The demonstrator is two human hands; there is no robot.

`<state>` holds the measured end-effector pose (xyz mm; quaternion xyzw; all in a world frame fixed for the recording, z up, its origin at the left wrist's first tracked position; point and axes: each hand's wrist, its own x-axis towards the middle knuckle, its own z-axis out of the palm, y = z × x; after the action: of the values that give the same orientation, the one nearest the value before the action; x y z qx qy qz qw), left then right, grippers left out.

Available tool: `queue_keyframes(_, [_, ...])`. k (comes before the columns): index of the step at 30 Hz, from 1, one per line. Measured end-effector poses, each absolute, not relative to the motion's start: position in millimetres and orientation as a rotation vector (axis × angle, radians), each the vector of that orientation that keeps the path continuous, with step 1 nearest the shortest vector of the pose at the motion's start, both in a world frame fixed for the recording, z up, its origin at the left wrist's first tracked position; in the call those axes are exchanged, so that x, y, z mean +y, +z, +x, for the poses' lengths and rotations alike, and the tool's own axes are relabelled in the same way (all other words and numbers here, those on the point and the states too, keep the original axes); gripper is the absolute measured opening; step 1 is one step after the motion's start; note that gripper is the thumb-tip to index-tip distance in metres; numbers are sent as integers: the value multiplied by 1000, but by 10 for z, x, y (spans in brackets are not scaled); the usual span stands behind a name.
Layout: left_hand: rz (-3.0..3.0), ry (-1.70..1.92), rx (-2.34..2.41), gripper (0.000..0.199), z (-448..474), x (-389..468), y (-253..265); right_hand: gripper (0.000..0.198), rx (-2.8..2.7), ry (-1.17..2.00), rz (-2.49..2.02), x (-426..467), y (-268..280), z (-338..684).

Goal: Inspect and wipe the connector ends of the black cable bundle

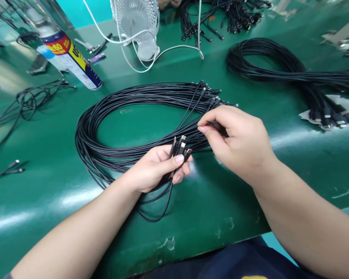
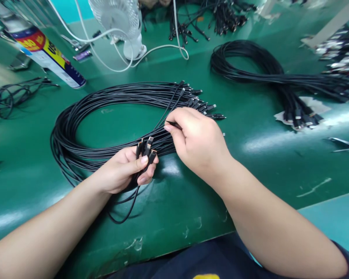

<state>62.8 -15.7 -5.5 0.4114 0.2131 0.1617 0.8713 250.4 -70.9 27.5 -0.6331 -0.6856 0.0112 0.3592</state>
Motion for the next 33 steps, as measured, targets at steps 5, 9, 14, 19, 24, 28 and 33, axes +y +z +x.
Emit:
queue_keyframes(5, [849,363,515,22,665,-156,-19,23,-1847,223,-1672,-772,256,2441])
queue_keyframes(9, [883,415,599,22,704,-179,-20,21,-1858,274,-1706,-796,251,2413])
queue_keyframes(14, [917,442,632,24,713,-207,-27,12,-1880,415,-1620,-789,307,2444])
queue_keyframes(19, [920,467,634,24,712,-210,-11,14,-1859,573,-1505,-790,351,2439])
queue_keyframes(24, [907,482,644,27,722,-212,-4,16,-1831,656,-1478,-792,365,2410])
queue_keyframes(28, [871,435,644,27,708,-204,-25,17,-1837,609,-1511,-788,367,2380])
queue_keyframes(33, [820,346,538,27,666,-160,-62,18,-1837,544,-1631,-769,323,2386])
